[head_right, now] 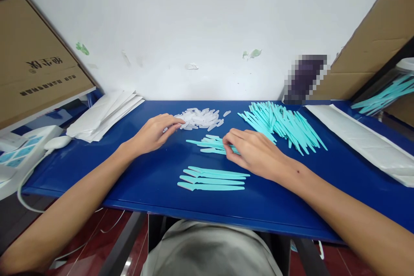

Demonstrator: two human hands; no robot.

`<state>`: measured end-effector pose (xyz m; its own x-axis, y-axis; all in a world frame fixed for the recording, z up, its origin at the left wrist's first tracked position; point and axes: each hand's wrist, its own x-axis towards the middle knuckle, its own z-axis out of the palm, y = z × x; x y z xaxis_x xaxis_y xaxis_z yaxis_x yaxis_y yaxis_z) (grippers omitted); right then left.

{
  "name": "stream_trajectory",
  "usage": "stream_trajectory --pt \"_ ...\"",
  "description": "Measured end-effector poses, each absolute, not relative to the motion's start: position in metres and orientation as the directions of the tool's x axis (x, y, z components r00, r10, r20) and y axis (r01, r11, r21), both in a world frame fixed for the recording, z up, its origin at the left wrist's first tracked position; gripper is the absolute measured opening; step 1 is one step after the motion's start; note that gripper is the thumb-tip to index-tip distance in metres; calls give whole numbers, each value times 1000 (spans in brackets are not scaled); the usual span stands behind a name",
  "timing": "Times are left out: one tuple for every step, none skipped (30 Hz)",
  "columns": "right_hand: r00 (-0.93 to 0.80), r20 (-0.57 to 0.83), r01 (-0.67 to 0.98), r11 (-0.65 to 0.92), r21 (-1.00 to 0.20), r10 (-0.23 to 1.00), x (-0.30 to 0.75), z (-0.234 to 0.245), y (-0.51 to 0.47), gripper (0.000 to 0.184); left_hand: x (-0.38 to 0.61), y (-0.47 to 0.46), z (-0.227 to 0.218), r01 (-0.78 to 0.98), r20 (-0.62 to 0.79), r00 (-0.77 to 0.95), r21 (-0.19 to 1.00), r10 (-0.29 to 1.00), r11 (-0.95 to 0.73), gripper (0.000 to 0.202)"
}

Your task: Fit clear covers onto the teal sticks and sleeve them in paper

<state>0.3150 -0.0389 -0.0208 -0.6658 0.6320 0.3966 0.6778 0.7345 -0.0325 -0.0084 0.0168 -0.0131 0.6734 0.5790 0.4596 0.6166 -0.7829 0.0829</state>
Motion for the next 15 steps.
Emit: stream_trajectory --pt "-631 400 706 706 -57 664 317 -21 -38 16 -9 18 -13 623 480 651 104 588 -775 33" --pt "-602 398 730 679 -78 692 318 -21 -37 18 -9 18 -13 628 500 628 127 596 -768 33" --pt "-580 395 746 659 -94 713 319 -22 -36 19 -9 19 -13 631 516 608 147 604 -762 32" --pt "-564 391 757 644 -107 727 320 -22 -35 20 -9 19 -13 633 530 591 162 608 -757 32" --pt "-553 387 764 634 -117 738 320 -22 -35 21 -9 19 -13 632 545 577 174 608 -755 32" --pt "-545 383 770 626 -125 746 319 -22 -35 21 -9 18 -13 627 561 565 183 604 -757 32" --pt "-536 378 777 616 -130 755 318 -22 -35 22 -8 18 -13 619 579 554 193 598 -761 32" --pt "-525 374 786 604 -133 765 318 -22 -35 23 -7 17 -12 608 598 542 207 591 -767 33" --pt "-513 371 796 590 -133 775 317 -21 -35 23 -7 16 -12 594 618 529 221 582 -774 32" --pt "-501 367 806 577 -133 784 316 -21 -35 23 -6 15 -11 577 637 517 234 571 -783 30" --pt "-490 364 815 565 -133 792 315 -20 -35 23 -6 14 -11 560 653 509 244 561 -792 29" --pt "-479 363 822 554 -134 799 315 -19 -35 23 -5 14 -10 544 664 505 251 551 -801 27" --pt "-470 362 828 545 -136 805 315 -19 -35 22 -5 13 -10 532 670 507 252 542 -809 27" --pt "-463 360 832 537 -139 810 315 -18 -35 22 -5 13 -10 522 668 516 250 536 -815 27" --pt "-458 358 835 532 -142 814 315 -18 -35 21 -4 13 -10 517 662 529 246 531 -820 28"
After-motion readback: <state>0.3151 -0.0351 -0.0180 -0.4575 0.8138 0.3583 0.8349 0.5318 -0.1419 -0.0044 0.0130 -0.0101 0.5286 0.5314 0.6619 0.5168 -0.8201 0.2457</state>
